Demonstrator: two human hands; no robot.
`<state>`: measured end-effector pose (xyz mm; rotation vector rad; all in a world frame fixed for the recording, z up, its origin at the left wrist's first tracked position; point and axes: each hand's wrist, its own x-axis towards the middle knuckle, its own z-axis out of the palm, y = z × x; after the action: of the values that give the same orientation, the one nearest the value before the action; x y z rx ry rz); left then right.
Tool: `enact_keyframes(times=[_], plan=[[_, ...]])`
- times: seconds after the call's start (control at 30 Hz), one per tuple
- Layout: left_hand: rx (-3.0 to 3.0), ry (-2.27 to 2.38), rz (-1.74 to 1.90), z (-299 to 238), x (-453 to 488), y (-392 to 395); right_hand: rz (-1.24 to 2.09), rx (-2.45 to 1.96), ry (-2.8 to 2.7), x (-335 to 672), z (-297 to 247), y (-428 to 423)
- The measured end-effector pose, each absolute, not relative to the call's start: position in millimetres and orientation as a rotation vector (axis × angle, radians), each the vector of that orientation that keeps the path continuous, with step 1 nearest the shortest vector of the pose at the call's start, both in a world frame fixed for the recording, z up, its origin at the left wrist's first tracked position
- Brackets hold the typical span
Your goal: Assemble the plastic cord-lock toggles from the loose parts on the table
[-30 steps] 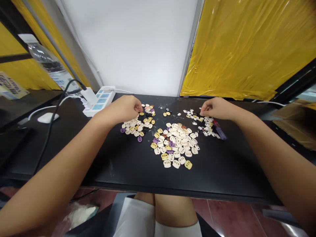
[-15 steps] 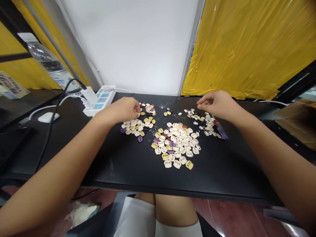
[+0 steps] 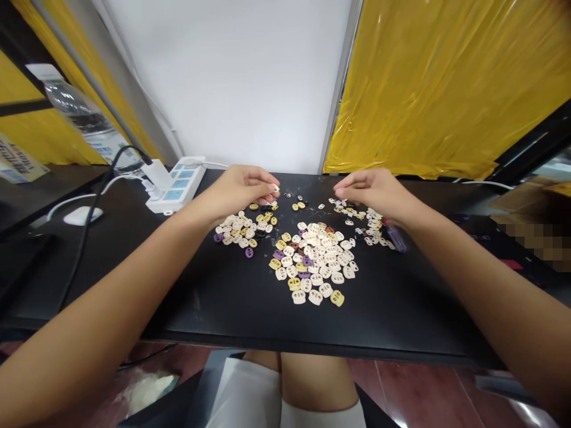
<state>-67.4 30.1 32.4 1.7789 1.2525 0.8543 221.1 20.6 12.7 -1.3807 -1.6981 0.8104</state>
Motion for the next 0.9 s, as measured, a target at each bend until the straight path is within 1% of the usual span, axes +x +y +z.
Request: enact_keyframes(times=[0.07,0.13,0.27,0.4,0.6,0.9], plan=[[1.664,1.157,0.839,29,-56,22,1.044,-1.254,-1.672,206,10,12],[1.564,1.104,0.798,25,-45,15,1.211,-1.151,-1.632,190,8,3],[1.425,1.062,0.789,18,-32,8,1.367,-1.068,-1.518,170,5,-11],[1.399,1.021,0.802,15,-30,9,1.365,-1.085,-1.428,164,2,-13],[1.578,1.017,0.771,8,-26,4,1.301,-1.126,-1.364,162,-2,-12],[1.682,1.013,0.693,5,-25,0,1.238,-1.052,-1.368,163,-6,-9]])
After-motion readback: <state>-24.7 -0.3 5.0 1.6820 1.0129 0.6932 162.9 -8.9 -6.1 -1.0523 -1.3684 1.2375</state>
